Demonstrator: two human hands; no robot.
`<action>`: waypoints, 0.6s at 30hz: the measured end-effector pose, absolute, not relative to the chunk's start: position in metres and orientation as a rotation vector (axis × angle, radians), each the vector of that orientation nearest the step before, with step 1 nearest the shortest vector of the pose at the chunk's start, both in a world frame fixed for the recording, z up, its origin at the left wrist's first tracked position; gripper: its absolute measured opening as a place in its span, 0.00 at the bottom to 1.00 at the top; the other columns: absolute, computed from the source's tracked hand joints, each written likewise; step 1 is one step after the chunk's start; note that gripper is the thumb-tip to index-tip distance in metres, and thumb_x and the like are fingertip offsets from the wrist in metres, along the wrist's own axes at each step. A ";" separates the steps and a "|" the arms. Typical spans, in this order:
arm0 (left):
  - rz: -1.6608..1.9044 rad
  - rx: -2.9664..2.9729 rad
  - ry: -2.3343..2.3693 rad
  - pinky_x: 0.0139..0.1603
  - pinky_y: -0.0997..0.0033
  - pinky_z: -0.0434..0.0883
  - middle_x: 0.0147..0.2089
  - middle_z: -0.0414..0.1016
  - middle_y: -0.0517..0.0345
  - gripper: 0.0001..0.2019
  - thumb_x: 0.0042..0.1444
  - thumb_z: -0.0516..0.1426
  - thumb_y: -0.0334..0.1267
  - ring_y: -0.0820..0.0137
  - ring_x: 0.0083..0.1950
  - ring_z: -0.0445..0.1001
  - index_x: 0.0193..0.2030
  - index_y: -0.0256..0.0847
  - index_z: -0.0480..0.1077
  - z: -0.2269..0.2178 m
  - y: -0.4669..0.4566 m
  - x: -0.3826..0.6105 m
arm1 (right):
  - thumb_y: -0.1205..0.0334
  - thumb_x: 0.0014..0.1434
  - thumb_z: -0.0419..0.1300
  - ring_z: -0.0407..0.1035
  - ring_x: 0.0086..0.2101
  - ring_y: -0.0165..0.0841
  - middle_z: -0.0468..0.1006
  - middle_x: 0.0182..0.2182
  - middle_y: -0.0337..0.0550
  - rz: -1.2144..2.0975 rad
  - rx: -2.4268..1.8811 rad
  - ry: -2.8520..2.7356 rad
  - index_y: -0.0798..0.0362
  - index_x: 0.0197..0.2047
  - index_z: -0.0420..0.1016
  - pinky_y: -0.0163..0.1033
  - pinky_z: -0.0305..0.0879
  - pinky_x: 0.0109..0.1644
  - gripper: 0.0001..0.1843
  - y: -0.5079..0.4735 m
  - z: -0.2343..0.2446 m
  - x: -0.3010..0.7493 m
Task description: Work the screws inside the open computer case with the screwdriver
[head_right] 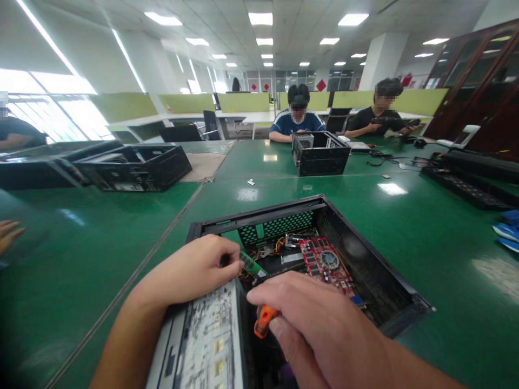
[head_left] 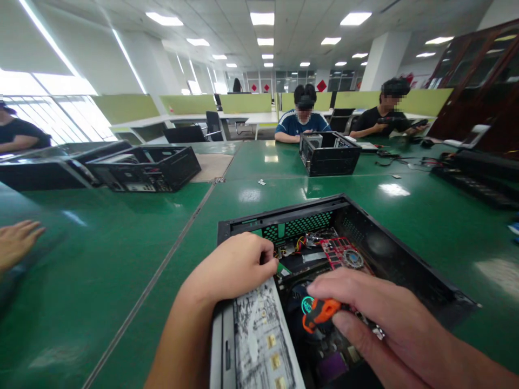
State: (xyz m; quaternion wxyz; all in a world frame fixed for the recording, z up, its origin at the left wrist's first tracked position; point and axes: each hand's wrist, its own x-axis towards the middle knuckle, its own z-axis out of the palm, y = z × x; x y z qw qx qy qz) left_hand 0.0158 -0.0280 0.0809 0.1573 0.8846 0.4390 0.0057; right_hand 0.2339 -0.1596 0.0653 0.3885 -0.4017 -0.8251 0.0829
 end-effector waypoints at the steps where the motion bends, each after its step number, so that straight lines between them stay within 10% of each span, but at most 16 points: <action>1: 0.012 2.526 1.259 0.30 0.71 0.56 0.26 0.73 0.61 0.12 0.57 0.54 0.40 0.72 0.27 0.66 0.25 0.41 0.71 0.081 -0.028 0.016 | 0.67 0.65 0.52 0.79 0.47 0.31 0.84 0.48 0.41 0.228 -0.995 -2.115 0.48 0.53 0.72 0.30 0.75 0.51 0.15 -0.158 0.066 0.231; 18: 0.017 2.525 1.238 0.29 0.71 0.57 0.26 0.74 0.61 0.12 0.58 0.54 0.40 0.71 0.28 0.67 0.25 0.41 0.71 0.083 -0.029 0.016 | 0.66 0.67 0.53 0.79 0.50 0.34 0.84 0.50 0.44 0.240 -1.122 -2.126 0.49 0.52 0.76 0.33 0.76 0.54 0.15 -0.160 0.064 0.229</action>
